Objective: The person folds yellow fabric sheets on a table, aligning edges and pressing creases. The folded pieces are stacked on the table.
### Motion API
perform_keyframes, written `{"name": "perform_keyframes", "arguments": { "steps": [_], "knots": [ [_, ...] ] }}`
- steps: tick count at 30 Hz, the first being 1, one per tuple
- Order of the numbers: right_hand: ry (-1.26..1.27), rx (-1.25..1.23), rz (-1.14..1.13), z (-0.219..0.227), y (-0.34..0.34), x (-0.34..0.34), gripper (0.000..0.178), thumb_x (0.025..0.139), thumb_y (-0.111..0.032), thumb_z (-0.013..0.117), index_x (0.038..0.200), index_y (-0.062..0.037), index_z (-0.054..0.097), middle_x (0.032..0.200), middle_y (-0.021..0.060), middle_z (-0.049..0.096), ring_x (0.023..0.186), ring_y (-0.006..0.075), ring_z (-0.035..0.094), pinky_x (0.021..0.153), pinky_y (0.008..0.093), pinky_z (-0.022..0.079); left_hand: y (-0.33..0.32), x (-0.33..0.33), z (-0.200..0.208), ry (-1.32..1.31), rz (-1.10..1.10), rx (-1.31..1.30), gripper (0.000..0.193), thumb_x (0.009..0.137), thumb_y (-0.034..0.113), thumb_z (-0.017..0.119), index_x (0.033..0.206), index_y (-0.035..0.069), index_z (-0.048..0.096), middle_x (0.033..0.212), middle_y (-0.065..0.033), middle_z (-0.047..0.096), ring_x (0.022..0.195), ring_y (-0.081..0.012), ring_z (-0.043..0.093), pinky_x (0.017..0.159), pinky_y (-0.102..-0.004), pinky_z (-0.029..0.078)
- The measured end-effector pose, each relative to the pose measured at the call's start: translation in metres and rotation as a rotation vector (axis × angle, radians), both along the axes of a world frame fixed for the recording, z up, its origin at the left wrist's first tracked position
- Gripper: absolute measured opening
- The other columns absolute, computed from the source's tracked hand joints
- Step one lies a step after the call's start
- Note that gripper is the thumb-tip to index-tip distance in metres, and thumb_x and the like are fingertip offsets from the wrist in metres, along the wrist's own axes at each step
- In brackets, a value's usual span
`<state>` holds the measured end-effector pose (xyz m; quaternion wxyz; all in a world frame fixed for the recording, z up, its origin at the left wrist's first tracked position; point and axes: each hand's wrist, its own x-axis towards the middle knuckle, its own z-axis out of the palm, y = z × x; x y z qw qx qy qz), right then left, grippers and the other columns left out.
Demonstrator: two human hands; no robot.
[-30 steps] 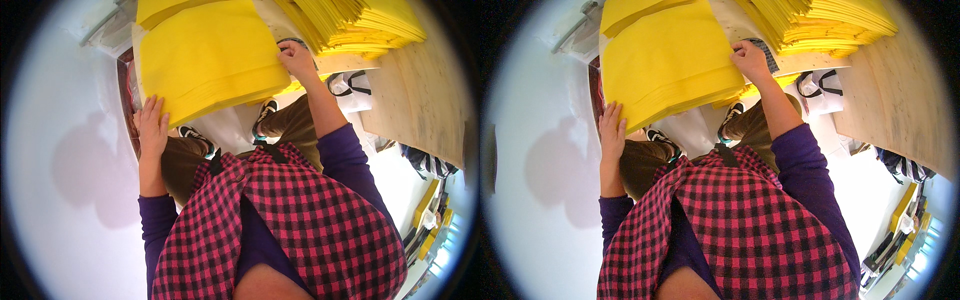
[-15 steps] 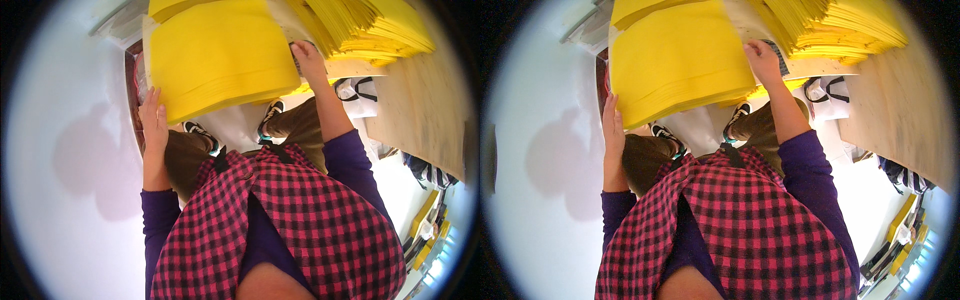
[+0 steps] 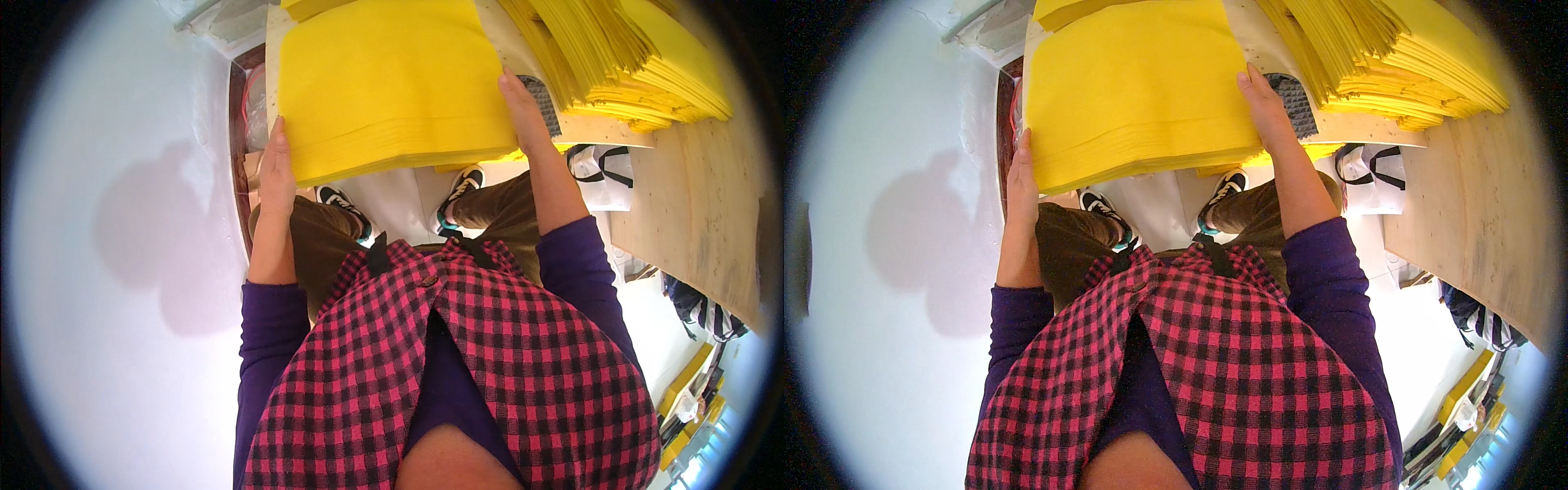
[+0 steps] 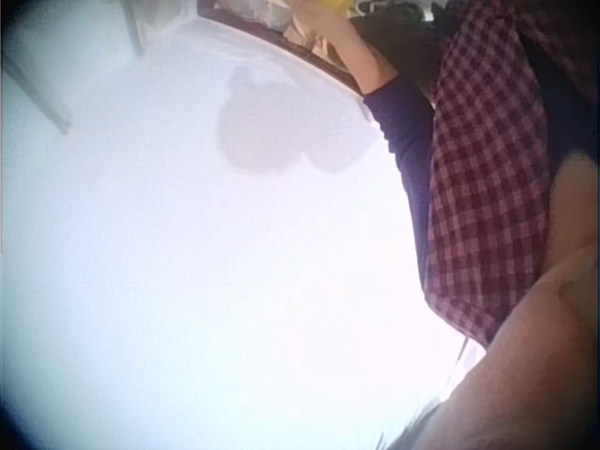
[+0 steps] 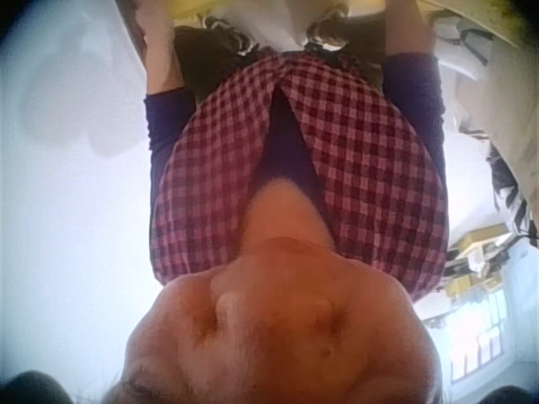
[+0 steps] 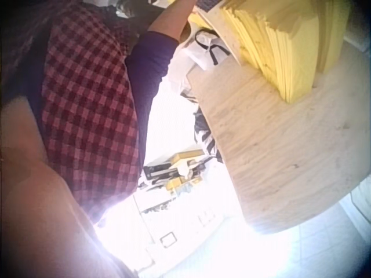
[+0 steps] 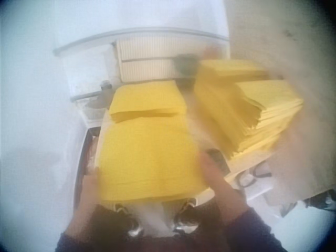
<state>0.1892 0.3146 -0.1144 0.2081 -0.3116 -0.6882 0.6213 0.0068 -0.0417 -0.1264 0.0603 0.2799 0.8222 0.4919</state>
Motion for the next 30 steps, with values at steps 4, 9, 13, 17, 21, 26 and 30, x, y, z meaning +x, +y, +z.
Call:
{"name": "perform_keyframes", "arguments": {
  "steps": [4,9,13,17,21,26,30],
  "knots": [
    [-0.037,0.058,0.036,-0.006,0.007,-0.003,0.069,0.094,-0.046,0.050,0.144,-0.0036,0.031,0.149,0.0169,0.031,0.137,0.0263,0.032,0.109,0.0334,0.026,-0.001,0.003,-0.001,0.016,-0.001,-0.027,0.051,0.099,0.030,0.043,0.136,-0.005,0.040,0.141,-0.0218,0.041,0.134,-0.0296,0.037,0.110,-0.0364,0.026],
    [-0.059,0.051,0.069,-0.007,0.010,-0.001,0.069,0.094,-0.046,0.050,0.145,-0.0057,0.030,0.150,0.0159,0.030,0.137,0.0263,0.031,0.109,0.0336,0.027,-0.001,0.005,-0.003,0.044,-0.004,-0.057,0.053,0.099,0.029,0.045,0.137,-0.007,0.038,0.141,-0.0226,0.040,0.134,-0.0291,0.037,0.110,-0.0352,0.027],
    [-0.051,0.066,0.084,0.000,0.007,-0.001,0.069,0.094,-0.046,0.050,0.145,-0.0047,0.030,0.150,0.0157,0.030,0.137,0.0262,0.031,0.109,0.0333,0.027,0.000,0.009,-0.005,0.131,-0.003,-0.122,0.052,0.097,0.025,0.047,0.136,-0.008,0.036,0.142,-0.0244,0.039,0.134,-0.0323,0.036,0.111,-0.0368,0.026],
    [-0.035,0.104,0.043,0.007,0.005,0.003,0.067,0.094,-0.045,0.050,0.144,-0.0036,0.032,0.149,0.0158,0.033,0.136,0.0261,0.033,0.109,0.0329,0.026,0.001,0.011,0.003,0.246,0.002,-0.094,0.051,0.097,0.025,0.047,0.137,-0.005,0.037,0.143,-0.0253,0.036,0.135,-0.0359,0.032,0.111,-0.0397,0.025],
    [-0.037,0.203,0.017,0.010,0.006,0.011,0.063,0.095,-0.043,0.049,0.141,-0.0024,0.037,0.145,0.0158,0.038,0.134,0.0259,0.036,0.108,0.0327,0.027,0.002,0.013,0.022,0.344,-0.019,-0.135,0.046,0.098,0.024,0.046,0.138,0.001,0.040,0.145,-0.0229,0.034,0.136,-0.0353,0.031,0.111,-0.0403,0.024],
    [-0.001,0.173,-0.009,0.003,0.003,0.023,0.059,0.097,-0.042,0.045,0.139,-0.0007,0.040,0.142,0.0144,0.042,0.130,0.0236,0.040,0.107,0.0321,0.029,0.019,0.021,0.040,0.487,-0.179,-0.190,0.045,0.096,0.023,0.046,0.137,0.004,0.042,0.145,-0.0197,0.035,0.136,-0.0356,0.031,0.113,-0.0464,0.020],
    [-0.006,0.177,-0.008,0.003,-0.003,0.030,0.057,0.098,-0.040,0.045,0.138,-0.0003,0.041,0.140,0.0138,0.045,0.128,0.0227,0.042,0.106,0.0319,0.030,0.042,0.028,0.048,0.504,-0.296,-0.197,0.044,0.095,0.023,0.048,0.137,0.009,0.044,0.146,-0.0156,0.036,0.138,-0.0333,0.029,0.113,-0.0486,0.017]
  ]
}}
